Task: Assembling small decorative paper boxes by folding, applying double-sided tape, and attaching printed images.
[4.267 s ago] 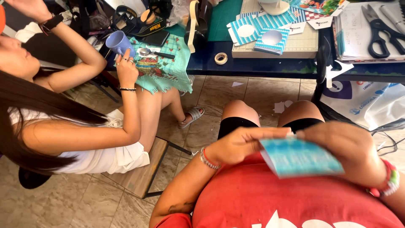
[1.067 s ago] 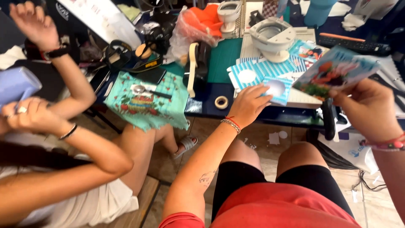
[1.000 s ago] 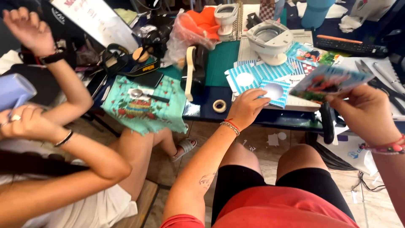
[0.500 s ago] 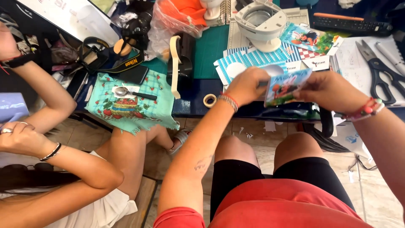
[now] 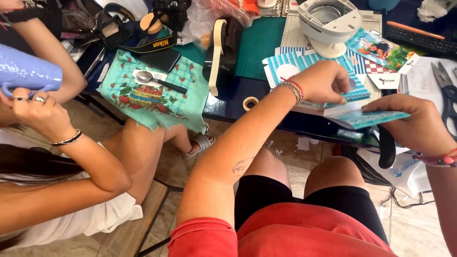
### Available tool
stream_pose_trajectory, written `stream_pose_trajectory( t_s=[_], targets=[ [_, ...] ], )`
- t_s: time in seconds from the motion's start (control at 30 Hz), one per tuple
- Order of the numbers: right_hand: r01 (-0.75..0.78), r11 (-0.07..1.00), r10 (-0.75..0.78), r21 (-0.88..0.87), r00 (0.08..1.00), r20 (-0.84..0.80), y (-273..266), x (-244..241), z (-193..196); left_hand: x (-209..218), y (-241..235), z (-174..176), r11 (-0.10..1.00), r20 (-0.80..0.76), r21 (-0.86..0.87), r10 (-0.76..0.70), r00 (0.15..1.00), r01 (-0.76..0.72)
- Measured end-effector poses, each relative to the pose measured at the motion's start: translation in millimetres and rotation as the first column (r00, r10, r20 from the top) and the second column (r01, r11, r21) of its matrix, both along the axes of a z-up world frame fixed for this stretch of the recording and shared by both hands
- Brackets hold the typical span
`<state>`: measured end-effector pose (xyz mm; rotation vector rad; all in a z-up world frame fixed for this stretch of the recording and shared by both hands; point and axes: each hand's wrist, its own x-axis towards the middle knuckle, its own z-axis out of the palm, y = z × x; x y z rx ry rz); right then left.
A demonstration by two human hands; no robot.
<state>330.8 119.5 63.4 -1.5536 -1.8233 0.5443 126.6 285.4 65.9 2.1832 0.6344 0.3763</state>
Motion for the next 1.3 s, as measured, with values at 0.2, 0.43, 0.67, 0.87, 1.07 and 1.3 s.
stream_pose_trajectory(
  t_s=[0.2,0.43,0.67,0.87,1.07,1.3],
  targets=[
    [0.025,0.996,-0.031,0.084,0.997,0.075,13,7,-17,18,-1,-26,0.980,-0.100,0.195,-0.016,0.995,0.035],
    [0.117,0.990,-0.113,-0.078,0.992,0.051,28,7,-17,8,1,-30,0.958,-0.227,0.224,-0.128,0.965,0.180],
    [0.093,0.995,-0.096,0.032,0.985,0.140,43,19,-37,-10,1,-48,0.887,-0.198,0.370,-0.216,0.956,0.277],
    [0.013,0.976,-0.019,0.215,0.999,0.028,54,25,-55,-25,-18,-70,0.894,0.059,0.437,-0.143,0.988,0.103],
    [0.157,0.970,-0.151,0.188,0.988,-0.045,58,11,-64,-26,-35,-57,0.947,0.159,0.315,0.014,0.987,-0.064],
    [0.255,0.961,-0.262,-0.104,0.964,-0.055,58,0,-60,-35,-54,-69,0.910,0.329,0.340,0.123,0.936,-0.239]
  ],
)
